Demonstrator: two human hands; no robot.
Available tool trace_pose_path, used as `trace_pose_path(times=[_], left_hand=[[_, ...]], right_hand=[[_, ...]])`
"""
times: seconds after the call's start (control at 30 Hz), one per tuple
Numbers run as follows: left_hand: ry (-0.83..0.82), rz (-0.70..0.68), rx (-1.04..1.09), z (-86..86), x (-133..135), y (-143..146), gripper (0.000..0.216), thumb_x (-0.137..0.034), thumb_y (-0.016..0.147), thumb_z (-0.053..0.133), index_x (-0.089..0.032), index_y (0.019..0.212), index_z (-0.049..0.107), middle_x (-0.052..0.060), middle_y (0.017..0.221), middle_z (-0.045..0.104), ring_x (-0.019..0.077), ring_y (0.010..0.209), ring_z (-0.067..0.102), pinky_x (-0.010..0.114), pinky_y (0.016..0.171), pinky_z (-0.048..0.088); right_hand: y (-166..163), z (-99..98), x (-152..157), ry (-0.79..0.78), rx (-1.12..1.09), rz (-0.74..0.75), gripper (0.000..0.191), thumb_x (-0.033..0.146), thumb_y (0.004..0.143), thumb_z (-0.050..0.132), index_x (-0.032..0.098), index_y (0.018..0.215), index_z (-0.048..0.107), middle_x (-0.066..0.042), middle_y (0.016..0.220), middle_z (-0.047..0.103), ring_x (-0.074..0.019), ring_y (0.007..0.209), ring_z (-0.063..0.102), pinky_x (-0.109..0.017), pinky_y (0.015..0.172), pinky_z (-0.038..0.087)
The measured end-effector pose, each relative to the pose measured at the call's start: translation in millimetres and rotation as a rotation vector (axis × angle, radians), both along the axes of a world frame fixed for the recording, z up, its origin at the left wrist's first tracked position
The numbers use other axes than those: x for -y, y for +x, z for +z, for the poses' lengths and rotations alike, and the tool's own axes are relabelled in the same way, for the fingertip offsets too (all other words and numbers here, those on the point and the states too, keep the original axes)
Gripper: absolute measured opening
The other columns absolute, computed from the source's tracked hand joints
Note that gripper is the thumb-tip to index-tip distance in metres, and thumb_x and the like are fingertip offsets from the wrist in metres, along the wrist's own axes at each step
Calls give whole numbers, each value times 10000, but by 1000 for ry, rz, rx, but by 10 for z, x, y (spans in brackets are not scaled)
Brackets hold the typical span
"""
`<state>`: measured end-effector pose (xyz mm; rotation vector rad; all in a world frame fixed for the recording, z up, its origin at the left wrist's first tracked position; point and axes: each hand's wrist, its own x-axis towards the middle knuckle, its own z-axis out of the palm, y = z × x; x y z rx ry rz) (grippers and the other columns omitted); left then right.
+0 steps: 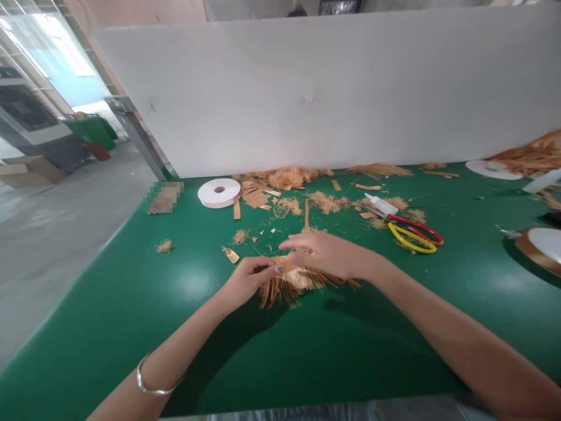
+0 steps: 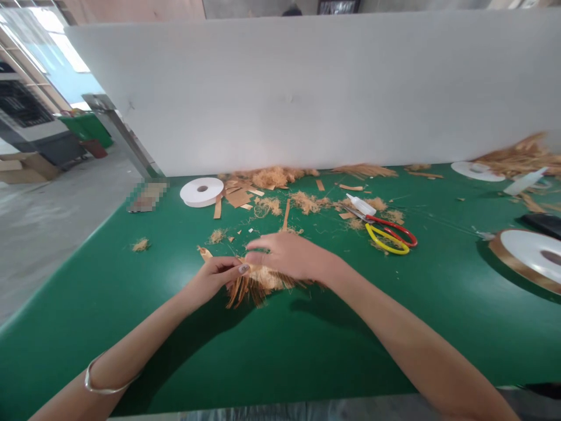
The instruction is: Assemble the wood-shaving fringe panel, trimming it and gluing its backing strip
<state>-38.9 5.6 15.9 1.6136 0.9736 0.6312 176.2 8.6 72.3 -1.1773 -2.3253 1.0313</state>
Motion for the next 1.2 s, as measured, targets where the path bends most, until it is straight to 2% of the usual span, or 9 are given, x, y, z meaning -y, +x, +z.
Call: trace_pose_path(times=[0.07,0.2,0.3,0.4,0.57,0.67,0.97,1.07,1.2], left_hand=[[0,13,20,33,-1,-11,339,-457,754,611,-135,649,629,-40,497,433,71,469,352,208,463,252],[-17,151,127,102,-14,-27,248,-382,669,711,-138,683,672,-18,578,532,75,533,402,202,499,282],[-131,299,280,118,-24,-32,220,-317,625,757,-139,629,628,-33,559,510,60,518,405,183,485,289],[-320,359,481,119,-22,-27,232,-266,601,778,-140,611,584,-38,551,515,55,499,457,165,475,335],[-548,430,774,139,0,3,247,-117,666,715,-149,897,636,8,715,647,74,585,584,159,543,469],[-624,420,865,139,10,14,151,-85,767,619,-109,915,627,62,833,675,61,603,598,131,530,486],[-483,372,726,166,19,-16,219,-14,799,569,-88,1004,590,97,812,699,92,619,651,139,575,546],[-512,426,807,186,-30,-54,201,16,802,539,-91,967,575,87,794,689,125,711,683,116,534,540],[-562,581,920,199,-144,-143,159,28,835,477,-88,907,559,63,781,670,97,692,686,74,517,534]], right_hand=[[-91,-95,66,10,2,22,346,496,856,487,242,971,691,-62,1146,639,-279,1185,491,-400,930,416],[-250,-302,171,169,-157,-119,272,393,854,516,207,700,642,-56,940,672,-229,1071,540,-358,881,404],[-365,-444,274,75,-271,-282,328,450,863,481,195,698,604,-33,753,620,-160,722,566,-285,637,416],[-495,-549,398,-120,-394,-303,392,504,863,455,186,658,559,10,586,514,-103,499,458,-242,484,328],[-605,-568,505,-107,-505,-379,385,488,856,482,182,624,513,33,528,419,-88,483,400,-231,475,289],[-592,-547,491,-42,-528,-487,377,485,864,467,179,653,530,35,539,395,-86,488,363,-234,475,269],[-573,-655,458,-57,-421,-414,390,513,857,460,184,687,581,34,498,423,-100,475,390,-241,477,288],[-496,-645,392,-155,-496,-415,379,517,866,442,189,815,624,29,508,466,-108,464,420,-249,473,327],[-182,-622,99,-127,-745,-582,409,534,870,408,200,784,627,19,517,474,-119,488,446,-302,602,445]])
